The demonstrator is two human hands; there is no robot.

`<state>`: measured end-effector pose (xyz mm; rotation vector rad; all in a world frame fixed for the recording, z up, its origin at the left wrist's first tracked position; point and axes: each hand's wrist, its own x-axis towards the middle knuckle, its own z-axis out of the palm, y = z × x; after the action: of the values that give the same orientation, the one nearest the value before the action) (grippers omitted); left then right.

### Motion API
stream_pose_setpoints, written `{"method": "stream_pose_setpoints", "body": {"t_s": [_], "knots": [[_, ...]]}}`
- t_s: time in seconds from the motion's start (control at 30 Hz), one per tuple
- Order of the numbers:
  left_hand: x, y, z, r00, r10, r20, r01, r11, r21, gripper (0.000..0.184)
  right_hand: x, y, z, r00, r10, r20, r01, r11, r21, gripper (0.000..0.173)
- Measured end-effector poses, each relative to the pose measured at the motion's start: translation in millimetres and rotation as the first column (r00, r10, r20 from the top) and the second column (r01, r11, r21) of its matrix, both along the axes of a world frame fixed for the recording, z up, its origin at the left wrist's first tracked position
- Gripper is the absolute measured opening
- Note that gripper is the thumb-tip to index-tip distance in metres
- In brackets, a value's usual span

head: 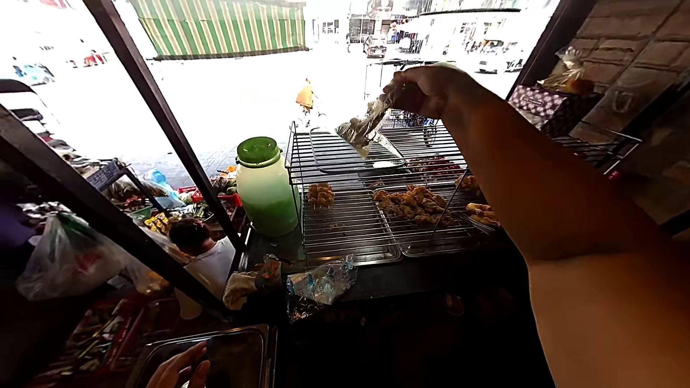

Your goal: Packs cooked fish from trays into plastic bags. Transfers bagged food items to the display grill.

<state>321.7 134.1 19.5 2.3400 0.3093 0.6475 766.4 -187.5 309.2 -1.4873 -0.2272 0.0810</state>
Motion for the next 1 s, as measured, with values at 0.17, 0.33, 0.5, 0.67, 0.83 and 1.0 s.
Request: {"method": "stream_pose_setpoints", "body": {"t_s": [0.17,0.33,0.5,0.67,0.83,1.0], "knots": [[61,-9,31,0.974,-0.094,0.207,0.044,0.971,0.233,0.036,-11,-7,0,0.995,0.095,-0.015,-0.093,0.99,0.102,0.016],[199,-79,113,0.911,-0.353,0.215,0.135,0.746,0.652,0.034,0,-61,-1,0.984,0.149,0.095,-0.152,0.988,0.025,0.019],[386,-145,191,0.883,-0.469,0.02,0.351,0.686,0.637,0.033,15,-133,-9,0.992,0.075,0.105,-0.071,0.997,-0.036,0.017],[526,-179,212,0.896,-0.109,-0.43,0.356,0.754,0.552,0.064,3,-188,-21,0.989,-0.04,0.144,0.055,0.993,-0.107,0.019],[582,-178,224,0.78,-0.028,-0.625,0.467,0.69,0.552,0.045,-14,-252,-39,0.949,-0.162,0.269,0.237,0.931,-0.277,0.015],[591,-208,228,0.779,-0.139,-0.612,0.51,0.708,0.488,0.045,-20,-290,-48,0.92,-0.243,0.308,0.348,0.868,-0.354,0.015]]}}
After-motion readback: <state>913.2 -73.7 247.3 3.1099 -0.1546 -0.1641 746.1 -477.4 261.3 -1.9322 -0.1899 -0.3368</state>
